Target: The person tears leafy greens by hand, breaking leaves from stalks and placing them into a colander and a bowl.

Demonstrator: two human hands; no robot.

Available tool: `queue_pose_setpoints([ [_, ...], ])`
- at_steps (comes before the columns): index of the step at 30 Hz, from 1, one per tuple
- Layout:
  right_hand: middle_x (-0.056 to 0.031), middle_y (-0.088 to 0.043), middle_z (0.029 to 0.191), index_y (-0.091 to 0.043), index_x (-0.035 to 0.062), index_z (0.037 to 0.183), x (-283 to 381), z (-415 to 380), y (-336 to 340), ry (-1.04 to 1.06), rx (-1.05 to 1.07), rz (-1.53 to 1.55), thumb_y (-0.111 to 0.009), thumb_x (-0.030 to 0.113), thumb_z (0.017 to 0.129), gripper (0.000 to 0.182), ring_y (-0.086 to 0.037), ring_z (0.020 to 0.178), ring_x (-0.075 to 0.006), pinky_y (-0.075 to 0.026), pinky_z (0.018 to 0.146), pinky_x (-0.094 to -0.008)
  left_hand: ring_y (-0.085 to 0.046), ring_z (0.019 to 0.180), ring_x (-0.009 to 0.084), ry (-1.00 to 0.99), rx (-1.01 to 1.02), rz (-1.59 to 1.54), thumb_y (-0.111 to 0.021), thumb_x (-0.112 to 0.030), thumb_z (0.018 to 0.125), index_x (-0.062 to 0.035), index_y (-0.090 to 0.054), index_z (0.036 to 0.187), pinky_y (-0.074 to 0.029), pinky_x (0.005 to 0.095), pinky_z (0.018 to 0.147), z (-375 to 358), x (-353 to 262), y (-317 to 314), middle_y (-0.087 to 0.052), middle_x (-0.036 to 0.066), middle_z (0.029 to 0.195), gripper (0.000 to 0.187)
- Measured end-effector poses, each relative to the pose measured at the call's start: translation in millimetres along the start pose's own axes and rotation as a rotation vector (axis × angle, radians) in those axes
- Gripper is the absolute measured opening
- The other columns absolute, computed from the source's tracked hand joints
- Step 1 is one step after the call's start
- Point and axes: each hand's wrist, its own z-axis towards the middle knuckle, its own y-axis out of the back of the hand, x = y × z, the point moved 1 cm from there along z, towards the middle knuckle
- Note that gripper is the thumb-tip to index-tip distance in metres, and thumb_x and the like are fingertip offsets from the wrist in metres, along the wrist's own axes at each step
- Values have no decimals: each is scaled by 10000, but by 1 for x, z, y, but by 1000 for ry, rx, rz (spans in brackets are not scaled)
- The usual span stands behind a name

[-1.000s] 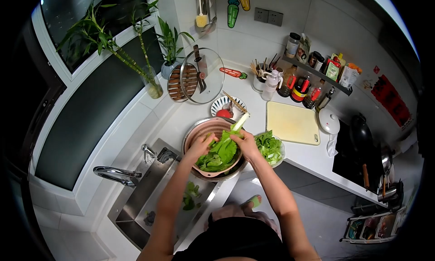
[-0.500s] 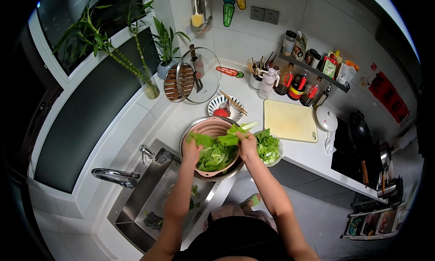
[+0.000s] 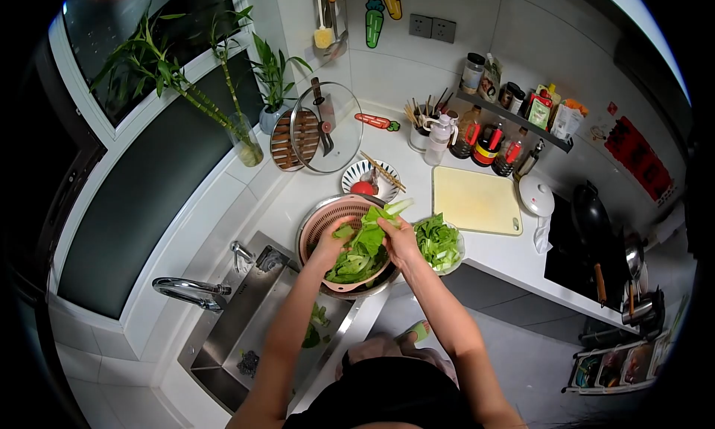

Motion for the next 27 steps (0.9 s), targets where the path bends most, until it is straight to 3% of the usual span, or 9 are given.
queue_pose_setpoints([
  [4, -18, -669, 878, -609, 65, 997, 10, -7, 0, -21, 2, -15, -616, 77, 876, 122, -597, 641, -66, -428, 456, -167, -527, 1053, 142, -62, 156, -61, -449, 131, 812, -175, -375, 1347, -474, 268, 756, -13, -20, -7, -474, 31, 1255, 621],
  [6, 1, -660, 862, -614, 81, 989, 10, -6, -1, 7, -11, -66, -627, 91, 871, 119, -591, 657, -67, -427, 486, -173, -521, 1058, 168, 75, 274, -444, -454, 151, 801, -152, -361, 1358, -477, 278, 797, -11, -16, 7, -451, 33, 1254, 640],
  [10, 23, -645, 829, -621, 96, 990, 4, -2, -3, 96, -91, -212, -630, 104, 869, 121, -576, 659, -61, -420, 517, -184, -518, 1087, 197, 48, 292, -198, -526, 35, 869, -138, -328, 1386, -474, 368, 896, -16, -20, 5, -442, 49, 1276, 580],
  [14, 12, -633, 863, -616, 86, 1098, -3, -1, -13, 131, 22, -305, -624, 101, 867, 231, -565, 730, -65, -444, 572, -215, -517, 1117, 205, 103, 498, -410, -568, -54, 892, -142, -338, 1378, -483, 433, 880, -27, -38, -15, -452, 55, 1295, 544],
  [16, -1, -635, 861, -623, 46, 1086, -8, 3, -14, 172, 91, -249, -629, 76, 857, 232, -563, 704, -70, -441, 554, -212, -506, 1148, 202, 414, 376, -593, -596, -110, 896, -121, -367, 1350, -496, 474, 838, -23, -41, -10, -472, 55, 1294, 508],
  [17, -1, -635, 861, -623, 46, 1086, -9, 4, -12, 172, 92, -248, -629, 76, 857, 232, -563, 704, -70, -441, 554, -212, -506, 1148, 202, 414, 376, -593, -596, -110, 896, -121, -367, 1350, -496, 474, 838, -23, -41, -11, -472, 55, 1294, 508],
  [19, -17, -639, 846, -643, 15, 1037, -4, 0, -12, 129, 106, -303, -633, 59, 847, 195, -569, 692, -84, -451, 550, -213, -563, 1044, 185, 369, 315, -236, -588, -155, 909, -94, -442, 1281, -514, 420, 790, -24, -45, -20, -563, 52, 1159, 404],
  [23, -24, -644, 835, -661, 2, 985, 4, 0, -3, 83, 155, -356, -637, 57, 843, 153, -582, 695, -100, -476, 566, -229, -601, 807, 129, 175, 345, 1, -591, -223, 906, -30, -592, 1080, -493, 304, 717, -14, -17, -26, -633, 48, 892, 260],
  [27, -35, -653, 855, -667, -11, 995, 1, 5, 9, 43, 137, -458, -652, 44, 829, 175, -593, 707, -107, -495, 632, -240, -575, 715, 91, 78, 413, 536, -602, -170, 894, -31, -599, 1054, -480, 271, 630, 2, 7, -6, -637, 31, 896, 212],
])
